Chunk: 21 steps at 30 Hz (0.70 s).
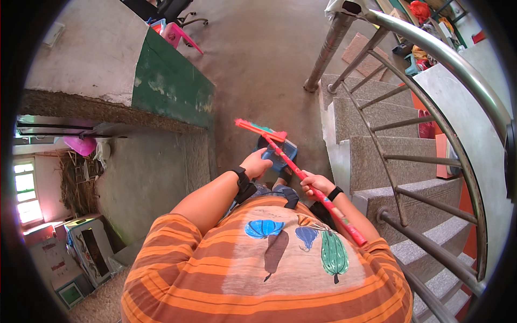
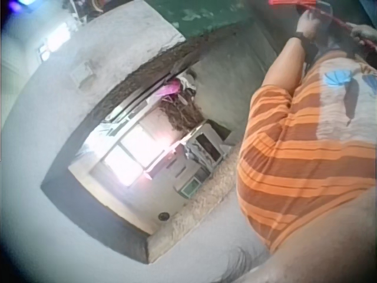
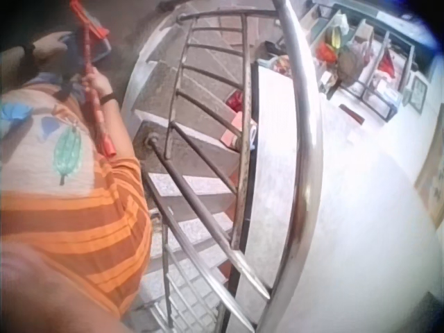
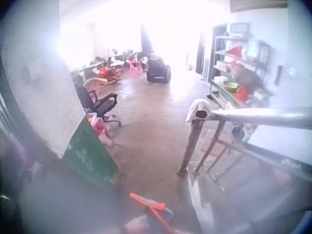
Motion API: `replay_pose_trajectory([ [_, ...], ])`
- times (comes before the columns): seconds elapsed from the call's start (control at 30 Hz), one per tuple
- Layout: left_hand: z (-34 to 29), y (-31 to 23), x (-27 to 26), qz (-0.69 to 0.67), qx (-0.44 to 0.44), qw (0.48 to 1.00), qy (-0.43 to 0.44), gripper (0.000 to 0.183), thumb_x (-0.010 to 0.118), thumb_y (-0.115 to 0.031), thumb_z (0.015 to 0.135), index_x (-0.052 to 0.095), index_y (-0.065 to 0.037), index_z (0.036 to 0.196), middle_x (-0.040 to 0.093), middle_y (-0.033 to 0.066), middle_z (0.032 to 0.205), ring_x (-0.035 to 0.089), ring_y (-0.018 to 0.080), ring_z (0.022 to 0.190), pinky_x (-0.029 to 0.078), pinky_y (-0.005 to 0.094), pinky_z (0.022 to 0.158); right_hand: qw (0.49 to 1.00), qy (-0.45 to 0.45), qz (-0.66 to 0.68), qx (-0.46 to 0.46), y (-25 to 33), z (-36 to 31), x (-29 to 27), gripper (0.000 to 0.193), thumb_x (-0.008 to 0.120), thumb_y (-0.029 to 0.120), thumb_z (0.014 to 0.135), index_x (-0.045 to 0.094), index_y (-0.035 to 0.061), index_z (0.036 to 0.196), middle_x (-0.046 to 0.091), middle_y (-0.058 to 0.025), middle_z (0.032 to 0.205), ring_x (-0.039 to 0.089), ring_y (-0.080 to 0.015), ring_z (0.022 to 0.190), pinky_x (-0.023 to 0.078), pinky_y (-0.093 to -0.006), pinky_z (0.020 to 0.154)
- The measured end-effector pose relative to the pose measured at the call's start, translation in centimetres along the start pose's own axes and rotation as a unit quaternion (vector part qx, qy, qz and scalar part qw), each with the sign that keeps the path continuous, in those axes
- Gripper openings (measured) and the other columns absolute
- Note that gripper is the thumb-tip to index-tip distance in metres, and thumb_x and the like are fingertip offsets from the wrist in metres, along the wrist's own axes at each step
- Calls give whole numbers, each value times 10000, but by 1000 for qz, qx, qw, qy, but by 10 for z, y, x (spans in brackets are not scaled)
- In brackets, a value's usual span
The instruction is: The person sweeps the floor using a broom and a dustpan, collecting debris into the pan before moving to different areas of the room and towards the stairs.
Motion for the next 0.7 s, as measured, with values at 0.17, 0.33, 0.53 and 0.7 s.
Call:
replay_pose_trajectory([
  [0.17, -6, 15, -12, -10, 4, 1000, 20, 583, 505, -72, 730, 321, -84, 1283, 403, 5, 497, 380, 106, 351, 333, 259, 325, 998, -24, -12, -61, 0, -23, 15, 361, 458, 1, 796, 382, 179, 1100, 376, 15, 565, 377, -74, 393, 306, -191, 322],
  [0.33, -23, 30, -3, -41, 16, 999, -7, 623, 499, -62, 715, 284, -65, 1300, 401, 8, 497, 380, 107, 347, 323, 258, 321, 986, -125, -71, -86, -5, -12, 8, 641, 493, 71, 792, 168, 211, 1326, 426, -3, 557, 403, -100, 383, 328, -234, 339],
  [0.53, -31, 41, 6, -7, 37, 999, 0, 709, 524, -96, 711, 198, -53, 1339, 441, 38, 535, 378, 121, 348, 313, 274, 321, 977, -190, -60, -75, -38, 21, 16, 341, 474, 50, 768, 346, 215, 1037, 430, 7, 535, 417, -110, 365, 327, -255, 316],
  [0.7, -17, 61, -9, -21, 28, 999, -8, 662, 512, -78, 721, 240, -60, 1324, 420, 24, 520, 377, 116, 343, 323, 272, 321, 993, -91, -17, -69, -83, -17, 33, 462, 464, 49, 799, 311, 220, 1200, 408, 8, 535, 395, -96, 360, 311, -210, 313],
])
Point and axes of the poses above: each hand's wrist, its own z-axis towards the middle knuckle, its own x-axis out of the palm, y = z × x, the point moved 6 cm from there along z, towards the middle knuckle
